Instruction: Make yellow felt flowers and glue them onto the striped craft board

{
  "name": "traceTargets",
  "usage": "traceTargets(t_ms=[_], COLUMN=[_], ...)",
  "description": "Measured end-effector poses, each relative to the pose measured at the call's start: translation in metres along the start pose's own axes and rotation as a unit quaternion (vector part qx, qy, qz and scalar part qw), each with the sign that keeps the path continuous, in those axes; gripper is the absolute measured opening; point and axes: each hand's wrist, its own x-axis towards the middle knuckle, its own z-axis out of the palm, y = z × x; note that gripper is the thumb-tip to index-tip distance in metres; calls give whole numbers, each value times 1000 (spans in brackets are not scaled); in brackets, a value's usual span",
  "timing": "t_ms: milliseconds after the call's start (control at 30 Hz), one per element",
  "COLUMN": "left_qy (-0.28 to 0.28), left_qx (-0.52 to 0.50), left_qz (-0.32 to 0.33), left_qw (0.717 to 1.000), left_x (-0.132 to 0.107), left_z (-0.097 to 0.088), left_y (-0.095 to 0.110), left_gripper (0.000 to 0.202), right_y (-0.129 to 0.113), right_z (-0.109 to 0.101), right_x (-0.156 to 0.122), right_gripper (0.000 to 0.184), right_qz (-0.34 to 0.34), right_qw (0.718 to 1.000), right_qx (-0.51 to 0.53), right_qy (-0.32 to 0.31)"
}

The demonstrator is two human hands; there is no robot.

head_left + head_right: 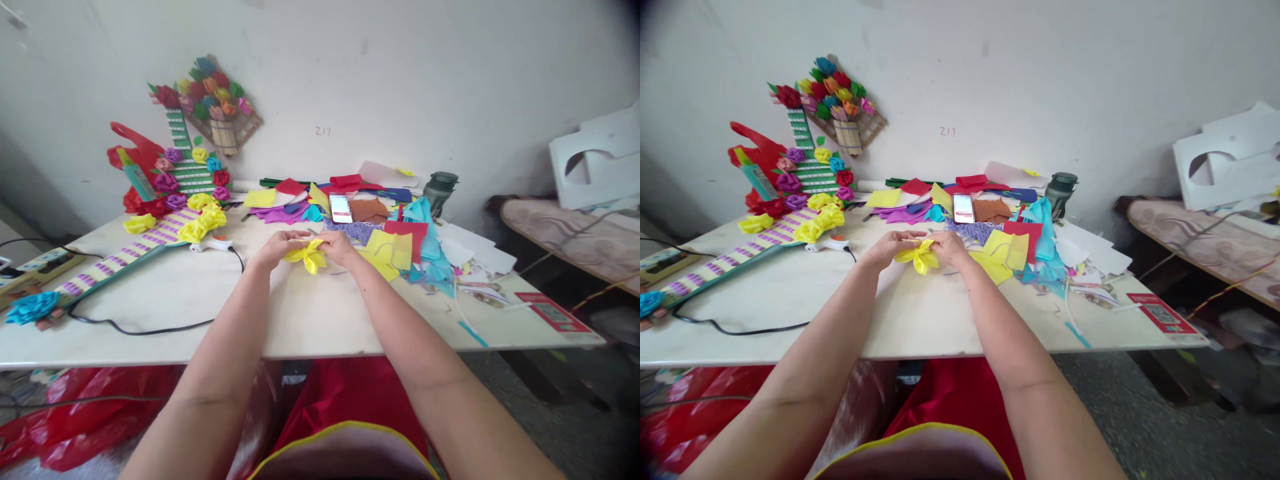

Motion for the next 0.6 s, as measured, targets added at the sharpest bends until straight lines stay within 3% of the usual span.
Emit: traceTargets(t_ms=[400,600], left_qy=[40,56], left_qx=[-7,-5], left_qz=[-23,-5], left_qw=[999,998], left_x=[1,2], left_z=[1,1], left_y=[0,-2], left_gripper=[48,32], right_y=[2,1], right_z=[6,9], right_x=[0,1], right_gripper=[25,26], right_qz=[19,19], right_qw=[999,998], right_qx=[-20,-43], right_qy=[37,45])
